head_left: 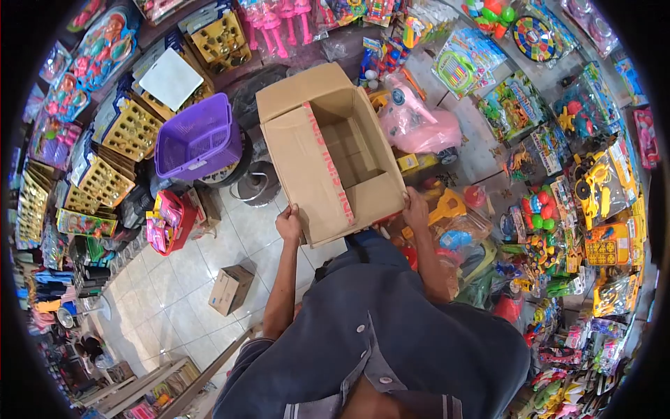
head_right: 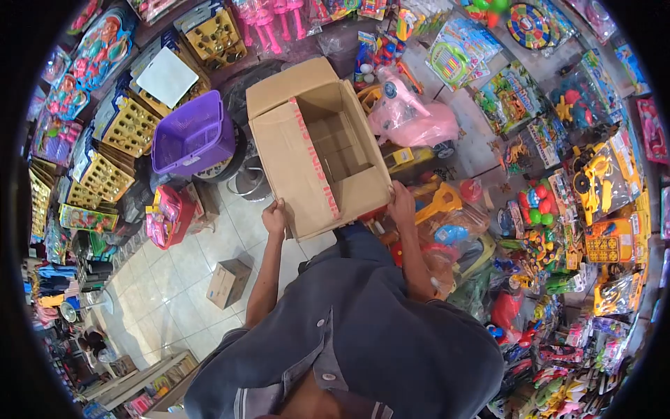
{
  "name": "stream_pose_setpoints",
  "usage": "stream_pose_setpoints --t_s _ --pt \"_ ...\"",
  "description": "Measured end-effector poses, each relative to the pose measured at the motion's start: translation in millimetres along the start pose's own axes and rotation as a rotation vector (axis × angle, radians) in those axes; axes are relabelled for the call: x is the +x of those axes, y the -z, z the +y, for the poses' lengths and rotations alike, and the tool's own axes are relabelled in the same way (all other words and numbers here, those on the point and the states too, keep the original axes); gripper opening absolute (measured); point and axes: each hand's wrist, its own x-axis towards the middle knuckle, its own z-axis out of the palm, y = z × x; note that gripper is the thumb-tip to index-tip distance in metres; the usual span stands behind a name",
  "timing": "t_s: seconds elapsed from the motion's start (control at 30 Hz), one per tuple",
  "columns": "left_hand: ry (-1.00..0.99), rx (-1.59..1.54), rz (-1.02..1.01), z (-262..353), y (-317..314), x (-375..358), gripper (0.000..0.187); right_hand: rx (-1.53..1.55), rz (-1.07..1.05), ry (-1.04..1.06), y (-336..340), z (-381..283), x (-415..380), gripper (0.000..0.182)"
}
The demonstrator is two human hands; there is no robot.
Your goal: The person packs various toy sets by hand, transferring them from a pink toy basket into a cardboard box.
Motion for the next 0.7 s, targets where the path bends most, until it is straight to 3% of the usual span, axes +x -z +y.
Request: stream_pose_setpoints --t_s 0.23,0.37,0.47,0.5,0.63,0.7 --pt "-0.052 -0.037 0.062 41 -46 103 0.040 0.049 0.081 0.121 -58 14 148 0.013" --pt "-0.023 0.071 0.104 55 -82 180 0.046 0.099 -0.007 0.193 -87 21 266 0.018" --pt "-0.049 -0.256 0.138 79 -110 208 0.047 0.060 0.017 0.295 -107 25 352 0.018" --pt "0.023 -0.195 0.076 95 -109 213 0.046 0.046 0.000 0.301 -112 25 378 0.018" --pt "-0.057 -0.300 0.097 108 -144 237 0.043 -0.014 -0.107 0.302 -136 25 474 0.020" --pt "0.048 -0.400 0.027 126 -156 229 0.045 -0.044 -0.131 0.296 -148 28 504 0.021"
